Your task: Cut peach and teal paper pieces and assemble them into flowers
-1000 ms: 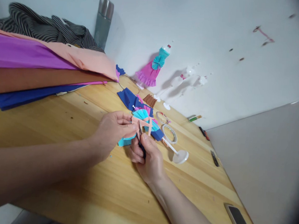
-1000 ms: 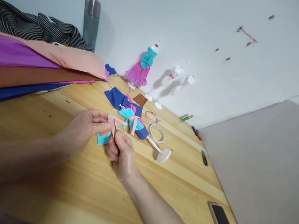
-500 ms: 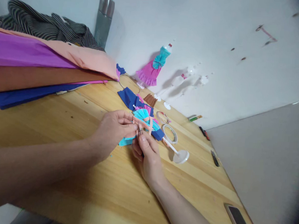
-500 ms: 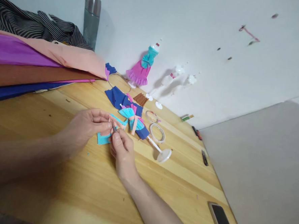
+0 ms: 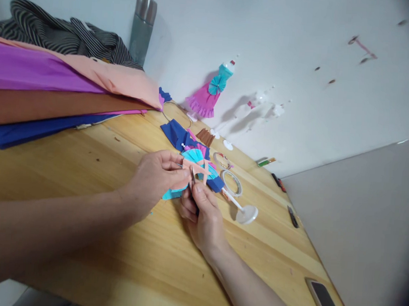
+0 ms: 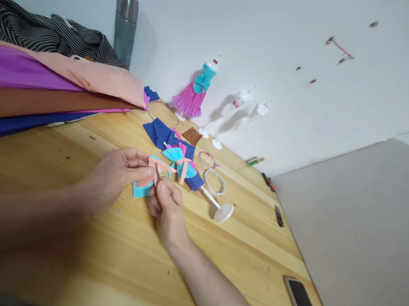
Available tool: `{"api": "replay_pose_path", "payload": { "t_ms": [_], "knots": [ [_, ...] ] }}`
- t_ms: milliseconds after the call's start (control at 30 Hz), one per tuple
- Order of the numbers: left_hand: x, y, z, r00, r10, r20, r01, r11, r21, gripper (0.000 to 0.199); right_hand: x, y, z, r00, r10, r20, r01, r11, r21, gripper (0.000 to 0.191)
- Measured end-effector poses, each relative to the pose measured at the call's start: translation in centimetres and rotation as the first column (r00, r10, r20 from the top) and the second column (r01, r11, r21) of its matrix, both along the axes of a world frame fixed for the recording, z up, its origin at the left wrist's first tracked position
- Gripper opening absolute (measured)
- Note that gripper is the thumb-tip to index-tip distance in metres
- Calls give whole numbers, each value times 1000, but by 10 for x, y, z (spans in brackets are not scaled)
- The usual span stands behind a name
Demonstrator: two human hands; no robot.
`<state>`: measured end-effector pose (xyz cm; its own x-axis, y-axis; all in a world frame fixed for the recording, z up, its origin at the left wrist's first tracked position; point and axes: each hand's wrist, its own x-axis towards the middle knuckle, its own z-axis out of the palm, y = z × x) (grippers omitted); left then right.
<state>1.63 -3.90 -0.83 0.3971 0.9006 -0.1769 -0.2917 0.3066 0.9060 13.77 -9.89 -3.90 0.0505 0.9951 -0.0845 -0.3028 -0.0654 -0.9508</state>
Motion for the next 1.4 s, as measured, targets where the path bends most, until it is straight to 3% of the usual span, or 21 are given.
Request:
{"api": "replay_pose_path", "payload": {
  "t_ms": [467, 733, 1167, 1400],
  "knots": [
    [0, -1, 1, 1000, -3, -16, 3, 1000, -5, 16, 0, 1, -5, 982, 69, -178, -64, 997, 38, 36],
    [-1, -2, 4, 999, 11, -51, -11, 1000, 7, 18, -2, -2, -3, 976, 78, -203, -72, 997, 36, 35],
    [-4, -2, 6, 995, -57, -85, 61, 997, 44, 14, -4, -2, -1, 983, 51, -176, -49, 999, 15, 40],
    [-4, -2, 13, 992, -22, -122, 23, 1000, 10, 13, -4, -2, 0, 981, 40, -192, -39, 999, 5, 40]
  ]
}}
